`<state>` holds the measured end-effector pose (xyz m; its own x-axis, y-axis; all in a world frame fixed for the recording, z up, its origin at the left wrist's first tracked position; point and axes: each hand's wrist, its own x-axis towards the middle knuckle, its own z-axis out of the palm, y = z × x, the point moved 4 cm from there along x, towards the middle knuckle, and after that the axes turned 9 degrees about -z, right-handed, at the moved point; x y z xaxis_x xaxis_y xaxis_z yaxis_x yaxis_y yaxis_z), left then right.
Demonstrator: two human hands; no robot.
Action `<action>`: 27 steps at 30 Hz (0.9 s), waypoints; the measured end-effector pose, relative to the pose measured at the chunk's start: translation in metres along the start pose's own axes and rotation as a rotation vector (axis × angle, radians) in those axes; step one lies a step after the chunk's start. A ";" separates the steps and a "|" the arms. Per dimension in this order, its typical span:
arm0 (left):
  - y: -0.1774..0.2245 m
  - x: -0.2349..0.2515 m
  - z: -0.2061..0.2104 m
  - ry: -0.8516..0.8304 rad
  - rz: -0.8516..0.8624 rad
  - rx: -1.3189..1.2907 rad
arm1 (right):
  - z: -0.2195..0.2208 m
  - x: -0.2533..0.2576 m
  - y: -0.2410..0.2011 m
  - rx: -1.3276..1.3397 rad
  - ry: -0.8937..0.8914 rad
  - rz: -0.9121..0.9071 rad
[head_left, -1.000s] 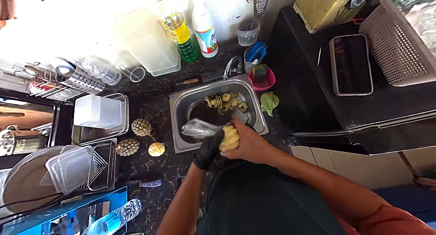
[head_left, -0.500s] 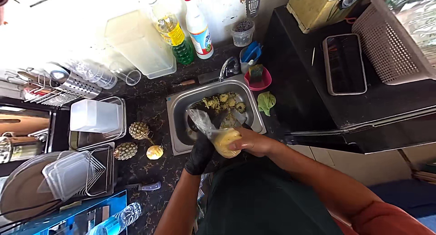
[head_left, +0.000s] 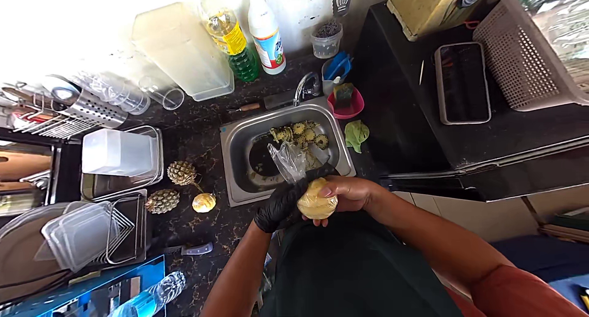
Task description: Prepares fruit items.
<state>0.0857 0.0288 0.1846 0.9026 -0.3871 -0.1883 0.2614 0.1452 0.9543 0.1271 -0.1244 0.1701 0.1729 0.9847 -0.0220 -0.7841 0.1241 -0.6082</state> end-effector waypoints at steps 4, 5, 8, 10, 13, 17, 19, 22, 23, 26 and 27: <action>0.001 -0.002 -0.002 0.228 0.000 -0.138 | 0.008 0.002 -0.004 -0.034 0.106 0.001; 0.001 -0.004 -0.003 0.357 -0.034 -0.186 | 0.011 0.001 -0.010 -0.205 0.233 0.013; 0.000 -0.005 -0.019 0.612 -0.025 -0.355 | 0.009 -0.006 -0.026 -0.952 0.655 -0.146; -0.001 -0.002 -0.024 0.710 -0.011 -0.423 | 0.011 -0.008 -0.026 -1.304 0.674 -0.385; 0.000 0.004 -0.013 0.719 -0.089 -0.428 | 0.020 0.004 -0.017 -1.616 0.572 -0.520; 0.000 -0.001 -0.017 0.551 -0.063 -0.124 | 0.011 0.008 -0.010 -0.957 0.612 -0.544; 0.004 -0.006 -0.021 0.533 -0.066 0.074 | 0.015 0.010 -0.004 -0.331 0.574 -0.330; 0.009 -0.006 -0.022 0.505 -0.076 0.153 | 0.019 0.011 0.001 -0.009 0.486 -0.021; 0.005 -0.004 -0.021 0.504 -0.063 0.075 | 0.017 0.009 0.000 -0.124 0.534 -0.041; -0.008 0.002 -0.023 0.502 -0.075 -0.186 | 0.007 0.008 -0.001 -0.626 0.653 -0.392; -0.009 0.001 -0.023 0.525 -0.111 -0.159 | 0.006 0.009 0.000 -0.622 0.677 -0.466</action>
<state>0.0919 0.0482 0.1706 0.9051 0.0919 -0.4152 0.3764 0.2810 0.8828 0.1257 -0.1152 0.1747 0.8313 0.5558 -0.0039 -0.1389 0.2011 -0.9697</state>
